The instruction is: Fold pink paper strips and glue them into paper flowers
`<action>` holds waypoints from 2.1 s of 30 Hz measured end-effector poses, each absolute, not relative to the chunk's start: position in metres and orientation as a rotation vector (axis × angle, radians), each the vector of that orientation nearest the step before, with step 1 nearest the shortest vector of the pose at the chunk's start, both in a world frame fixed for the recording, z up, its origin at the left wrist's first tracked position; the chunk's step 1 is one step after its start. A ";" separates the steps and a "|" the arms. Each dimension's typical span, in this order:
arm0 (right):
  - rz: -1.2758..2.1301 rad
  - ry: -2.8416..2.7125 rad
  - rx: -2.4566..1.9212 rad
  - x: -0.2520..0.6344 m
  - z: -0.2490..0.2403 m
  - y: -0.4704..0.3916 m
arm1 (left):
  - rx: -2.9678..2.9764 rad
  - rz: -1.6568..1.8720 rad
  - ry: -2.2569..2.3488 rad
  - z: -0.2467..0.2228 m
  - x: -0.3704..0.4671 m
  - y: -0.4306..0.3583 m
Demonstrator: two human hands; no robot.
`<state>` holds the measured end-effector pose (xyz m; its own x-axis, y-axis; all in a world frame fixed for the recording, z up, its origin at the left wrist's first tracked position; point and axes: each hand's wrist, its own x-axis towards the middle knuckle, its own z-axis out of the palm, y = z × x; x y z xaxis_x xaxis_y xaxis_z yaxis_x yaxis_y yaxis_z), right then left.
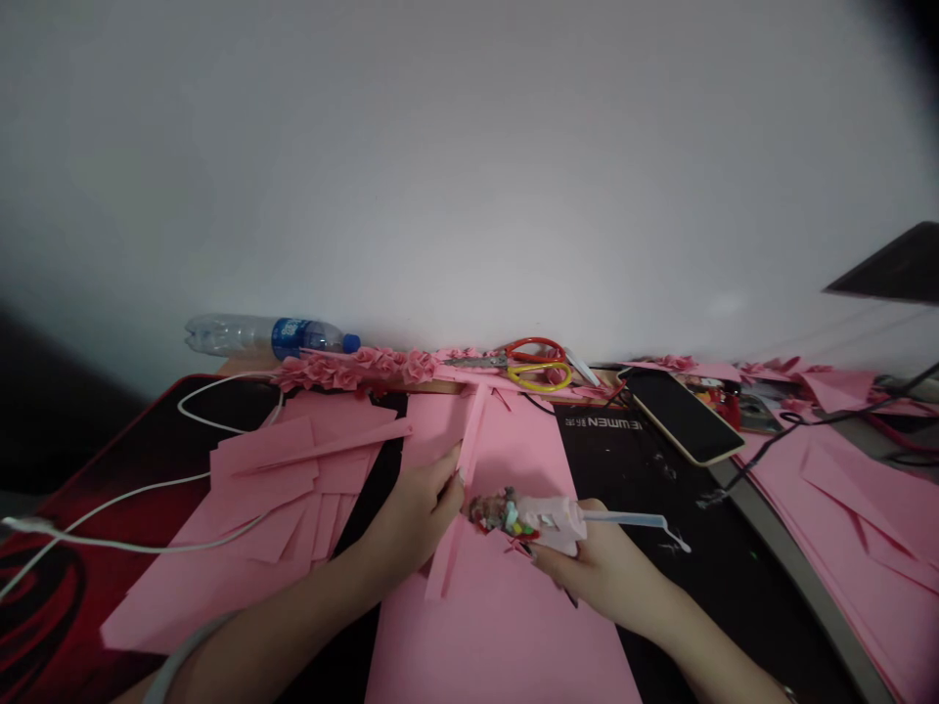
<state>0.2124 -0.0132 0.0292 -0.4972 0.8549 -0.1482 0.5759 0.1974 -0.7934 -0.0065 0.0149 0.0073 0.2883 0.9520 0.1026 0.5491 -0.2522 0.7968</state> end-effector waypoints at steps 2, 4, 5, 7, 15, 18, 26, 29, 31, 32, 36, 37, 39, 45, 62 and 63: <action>1.207 -2.168 -1.331 0.212 0.030 -0.014 | 1.908 0.799 1.346 0.007 -0.006 0.015; 1.209 -2.167 -1.319 0.212 0.030 -0.014 | 1.901 0.808 1.351 0.007 -0.007 0.016; 1.211 -2.165 -1.314 0.212 0.029 -0.014 | 1.898 0.812 1.356 0.007 -0.007 0.016; 1.216 -2.166 -1.305 0.211 0.029 -0.014 | 1.892 0.818 1.362 0.007 -0.007 0.016; 1.204 -2.198 -1.280 0.209 0.033 -0.015 | 1.885 0.845 1.391 0.007 -0.007 0.016; 1.216 -2.205 -1.263 0.209 0.034 -0.016 | 1.896 0.860 1.406 0.008 -0.007 0.017; 1.309 -2.197 -1.284 0.207 0.038 -0.019 | 1.876 0.883 1.420 0.009 -0.008 0.018; 1.323 -2.197 -1.267 0.205 0.039 -0.019 | 1.889 0.889 1.420 0.007 -0.009 0.019; 1.309 -2.215 -1.250 0.205 0.039 -0.019 | 1.903 0.888 1.424 0.006 -0.010 0.020; 1.301 -2.230 -1.243 0.205 0.039 -0.019 | 1.907 0.886 1.427 0.006 -0.010 0.020; 1.309 -2.255 -1.255 0.205 0.040 -0.021 | 1.904 0.883 1.440 0.005 -0.011 0.021; 1.322 -2.254 -1.264 0.205 0.041 -0.021 | 1.903 0.884 1.440 0.004 -0.011 0.021; 1.346 -2.258 -1.269 0.204 0.042 -0.022 | 1.898 0.884 1.439 0.004 -0.011 0.022; 1.365 -2.285 -1.269 0.206 0.039 -0.022 | 1.896 0.869 1.456 0.006 -0.011 0.023; 1.213 -2.199 -1.281 0.211 0.033 -0.016 | 1.890 0.870 1.434 0.005 -0.011 0.023; 1.227 -2.189 -1.283 0.211 0.033 -0.016 | 1.896 0.872 1.429 0.005 -0.011 0.023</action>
<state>0.2108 -0.0158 0.0329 -0.5445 0.8271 -0.1393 0.5504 0.2269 -0.8035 -0.0112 0.0225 0.0048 0.2034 0.9683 0.1448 0.5719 -0.2375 0.7852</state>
